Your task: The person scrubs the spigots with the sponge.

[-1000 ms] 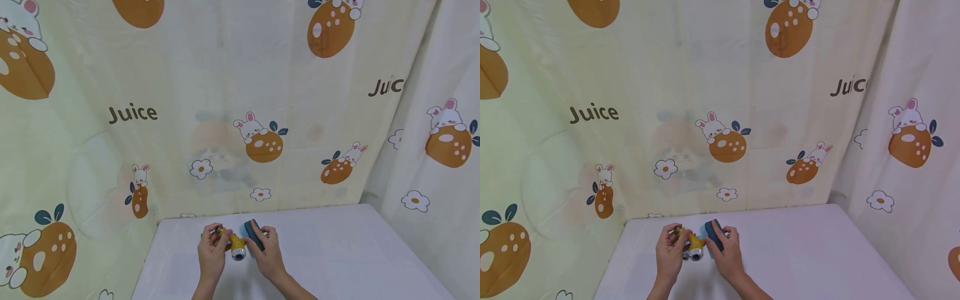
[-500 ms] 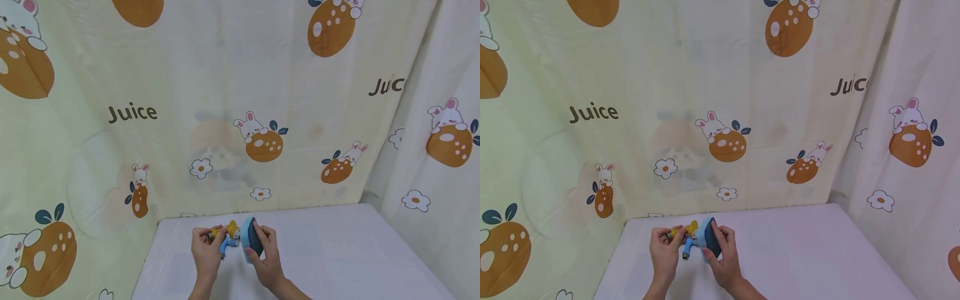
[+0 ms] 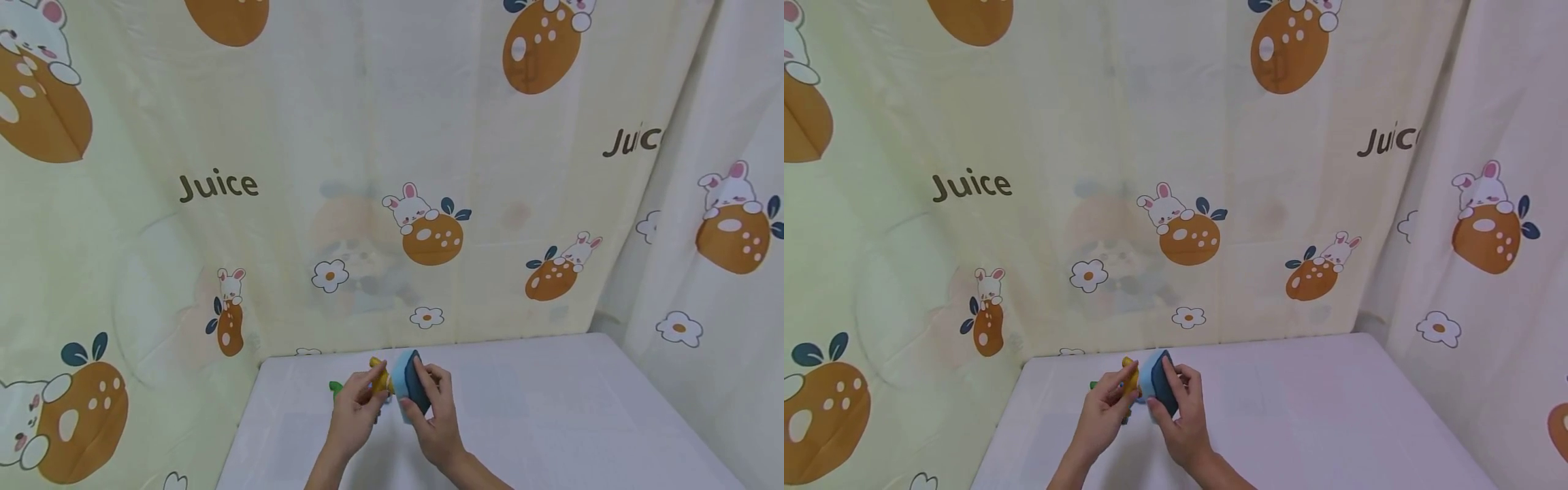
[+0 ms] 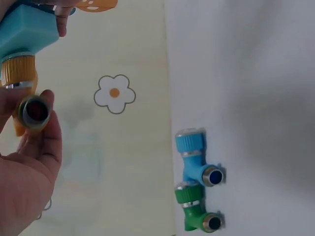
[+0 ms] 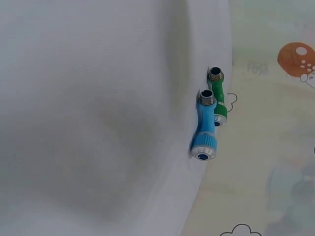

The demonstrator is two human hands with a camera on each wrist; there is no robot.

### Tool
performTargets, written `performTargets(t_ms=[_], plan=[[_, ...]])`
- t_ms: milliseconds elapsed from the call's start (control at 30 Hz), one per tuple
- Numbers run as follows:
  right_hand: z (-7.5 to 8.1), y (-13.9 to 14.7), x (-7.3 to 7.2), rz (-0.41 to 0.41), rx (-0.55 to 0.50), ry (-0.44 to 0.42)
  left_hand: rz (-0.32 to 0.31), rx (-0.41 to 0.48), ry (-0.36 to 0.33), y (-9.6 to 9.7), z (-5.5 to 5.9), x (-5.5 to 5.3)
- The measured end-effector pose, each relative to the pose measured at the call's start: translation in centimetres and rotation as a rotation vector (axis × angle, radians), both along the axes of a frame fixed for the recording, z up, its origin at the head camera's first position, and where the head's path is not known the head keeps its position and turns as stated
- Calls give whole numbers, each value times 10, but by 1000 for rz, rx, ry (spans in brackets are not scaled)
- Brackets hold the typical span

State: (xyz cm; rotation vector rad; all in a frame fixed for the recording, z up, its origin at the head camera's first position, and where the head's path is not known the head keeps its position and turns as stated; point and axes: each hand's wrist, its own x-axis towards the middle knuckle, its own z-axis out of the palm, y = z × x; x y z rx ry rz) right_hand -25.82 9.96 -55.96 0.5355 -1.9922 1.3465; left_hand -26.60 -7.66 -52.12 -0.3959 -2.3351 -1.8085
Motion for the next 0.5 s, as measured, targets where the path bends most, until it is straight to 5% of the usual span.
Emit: performTargets(t_ms=[200, 500], plan=[[4, 2, 0, -6, -2, -20, 5, -211, 43, 1, -3, -1], [-1, 0, 0, 30, 11, -4, 9, -381, 40, 4, -1, -1]])
